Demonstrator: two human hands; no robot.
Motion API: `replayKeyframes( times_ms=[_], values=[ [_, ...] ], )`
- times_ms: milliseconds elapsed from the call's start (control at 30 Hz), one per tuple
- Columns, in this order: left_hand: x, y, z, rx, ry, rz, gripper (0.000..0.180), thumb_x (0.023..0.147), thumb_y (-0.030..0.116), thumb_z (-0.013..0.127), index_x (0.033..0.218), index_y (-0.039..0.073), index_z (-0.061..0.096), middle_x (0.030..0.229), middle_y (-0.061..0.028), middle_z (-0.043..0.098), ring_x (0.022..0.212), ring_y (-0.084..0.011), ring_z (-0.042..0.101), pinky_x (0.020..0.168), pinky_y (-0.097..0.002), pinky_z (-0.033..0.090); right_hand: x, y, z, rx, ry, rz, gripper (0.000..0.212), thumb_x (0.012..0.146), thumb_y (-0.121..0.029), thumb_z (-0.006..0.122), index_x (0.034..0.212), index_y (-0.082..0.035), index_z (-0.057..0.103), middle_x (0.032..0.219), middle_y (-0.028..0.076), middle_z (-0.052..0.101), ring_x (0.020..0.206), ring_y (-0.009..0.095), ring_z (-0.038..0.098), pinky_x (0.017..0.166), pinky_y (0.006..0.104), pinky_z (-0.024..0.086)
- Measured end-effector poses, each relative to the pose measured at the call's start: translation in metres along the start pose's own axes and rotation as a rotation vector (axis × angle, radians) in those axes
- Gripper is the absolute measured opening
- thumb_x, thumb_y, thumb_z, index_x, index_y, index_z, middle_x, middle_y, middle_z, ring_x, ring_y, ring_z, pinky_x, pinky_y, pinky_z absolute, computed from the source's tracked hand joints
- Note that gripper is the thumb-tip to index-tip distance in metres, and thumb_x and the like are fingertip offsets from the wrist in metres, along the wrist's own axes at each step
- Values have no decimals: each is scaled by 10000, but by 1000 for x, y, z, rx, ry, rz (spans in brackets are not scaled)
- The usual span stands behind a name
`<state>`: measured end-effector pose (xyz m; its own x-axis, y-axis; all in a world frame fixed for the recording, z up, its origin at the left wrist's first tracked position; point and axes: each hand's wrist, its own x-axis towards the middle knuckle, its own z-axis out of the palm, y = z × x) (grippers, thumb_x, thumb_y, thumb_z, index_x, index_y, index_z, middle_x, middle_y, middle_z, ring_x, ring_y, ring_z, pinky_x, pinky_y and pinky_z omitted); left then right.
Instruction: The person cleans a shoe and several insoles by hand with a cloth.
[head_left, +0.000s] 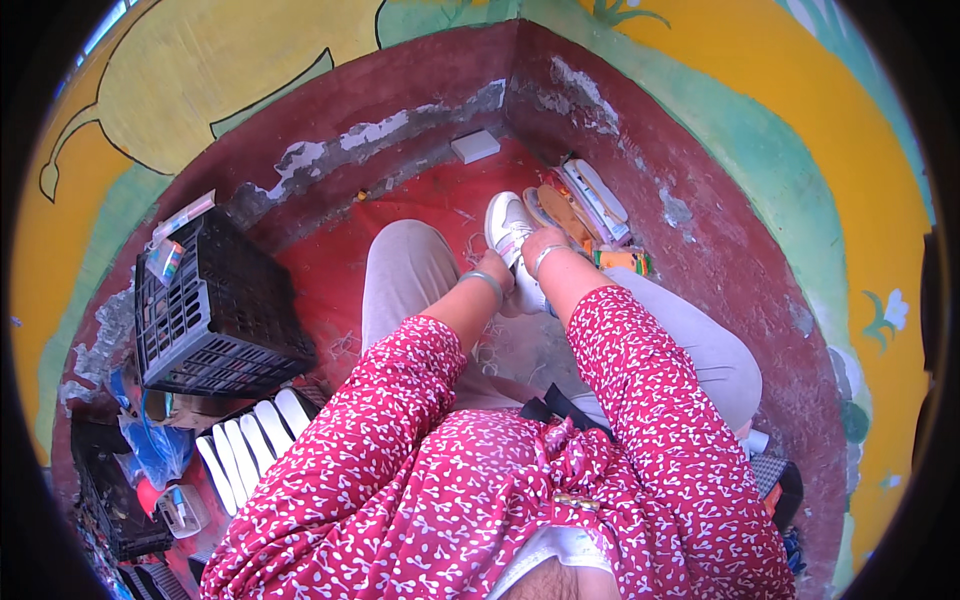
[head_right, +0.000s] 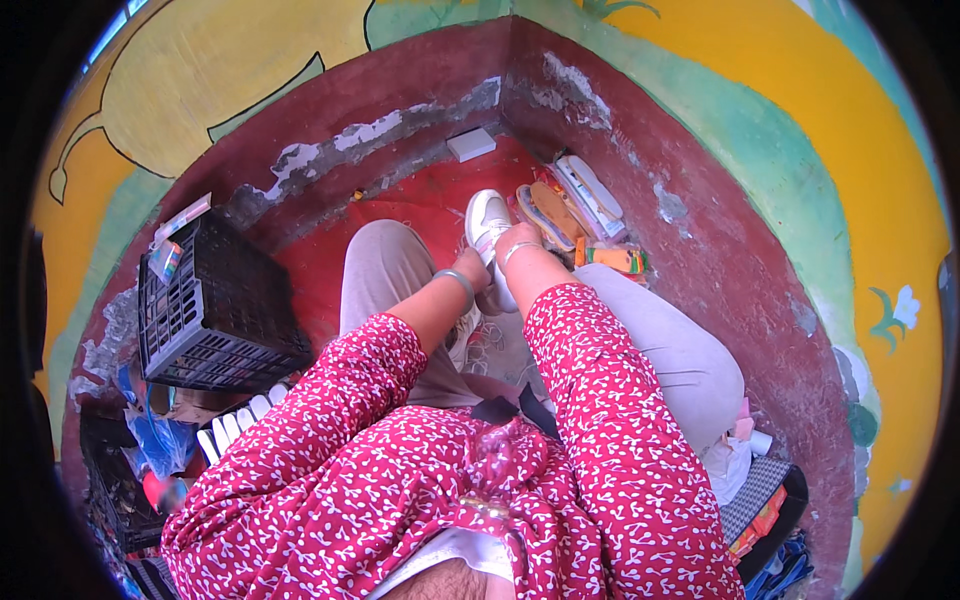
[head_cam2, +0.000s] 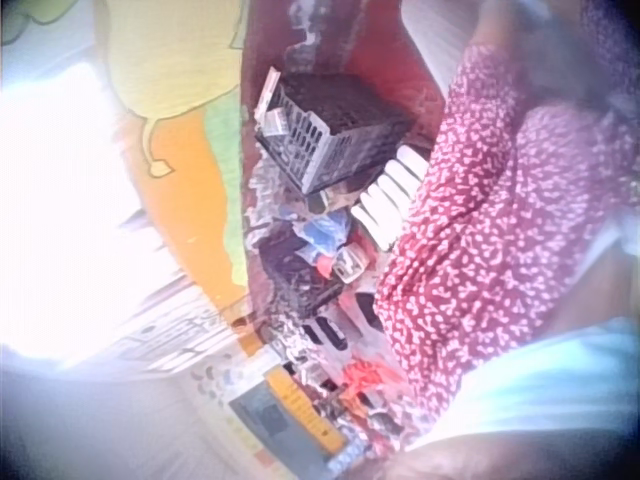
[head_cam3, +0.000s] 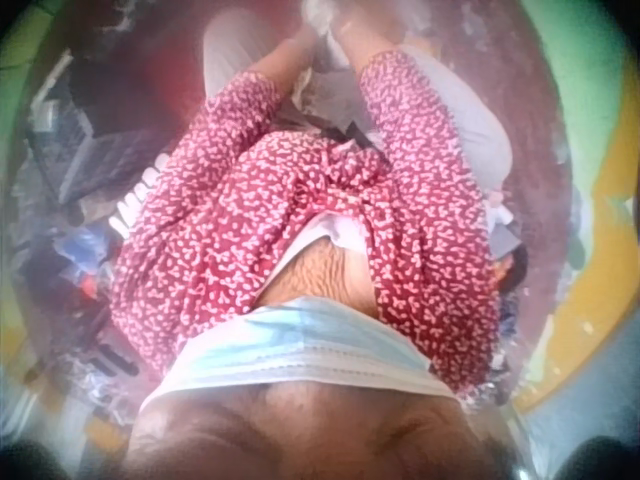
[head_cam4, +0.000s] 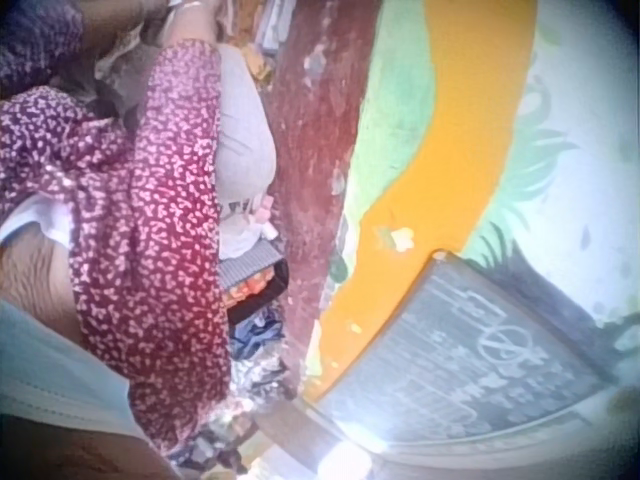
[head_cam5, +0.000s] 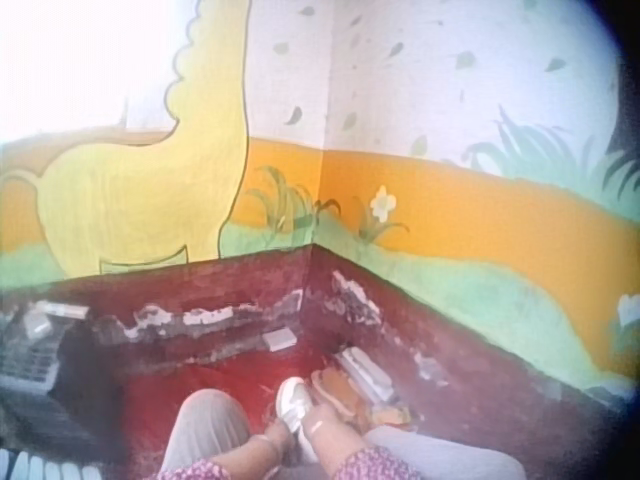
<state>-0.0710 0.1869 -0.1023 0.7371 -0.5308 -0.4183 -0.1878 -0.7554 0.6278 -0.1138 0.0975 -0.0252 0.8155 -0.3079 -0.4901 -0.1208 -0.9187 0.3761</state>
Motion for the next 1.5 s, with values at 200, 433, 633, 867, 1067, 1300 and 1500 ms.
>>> replayKeyframes(
  times_ms=[200,433,633,867,1067,1300,1500],
  values=[
    [-29,-12,43,-767,-259,-530,445,802,268,528,1147,-4,462,982,-169,589,838,-280,608,706,-390,482,-7,12,-3,17,-1,-24,293,798,-164,534,1066,-90,625,1121,87,592,1043,211,563,822,338,451],
    [2,-27,95,-1204,-371,-563,416,829,97,430,1243,60,417,991,-156,576,807,-293,599,618,-409,486,-11,16,11,102,7,-3,269,796,-146,536,1039,-92,639,1099,89,602,1030,214,571,836,333,452],
    [28,-42,108,-1052,-342,-591,229,841,83,415,1011,-5,541,931,-143,593,788,-286,610,697,-451,502,5,5,13,107,41,-18,266,793,-155,537,1032,-107,643,1082,88,609,1016,206,579,816,318,472],
    [-6,-66,99,-797,-519,-441,183,825,104,459,913,16,594,855,-114,611,797,-263,611,674,-413,507,-11,-4,-1,53,30,-95,276,810,-162,506,1044,-92,635,1092,78,606,1018,192,578,820,315,469],
    [2,-96,122,40,-79,7,224,775,213,561,939,94,658,997,-105,625,918,-249,608,710,-350,503,-9,-22,-7,105,52,-118,268,756,-126,556,1002,-73,650,1066,108,613,1008,225,578,825,329,463],
    [-11,-90,112,-433,44,-151,235,838,150,469,946,-17,594,826,-168,619,703,-311,629,558,-397,531,3,-5,-6,40,31,-98,275,771,-138,531,1011,-71,647,1087,103,605,1034,223,566,829,325,451],
    [-54,-36,63,-747,-14,-377,287,836,261,487,923,26,627,930,-143,627,866,-237,617,704,-392,503,5,4,-5,141,25,-21,292,784,-148,518,1044,-81,632,1123,102,586,1050,220,557,851,325,443]
  ],
)
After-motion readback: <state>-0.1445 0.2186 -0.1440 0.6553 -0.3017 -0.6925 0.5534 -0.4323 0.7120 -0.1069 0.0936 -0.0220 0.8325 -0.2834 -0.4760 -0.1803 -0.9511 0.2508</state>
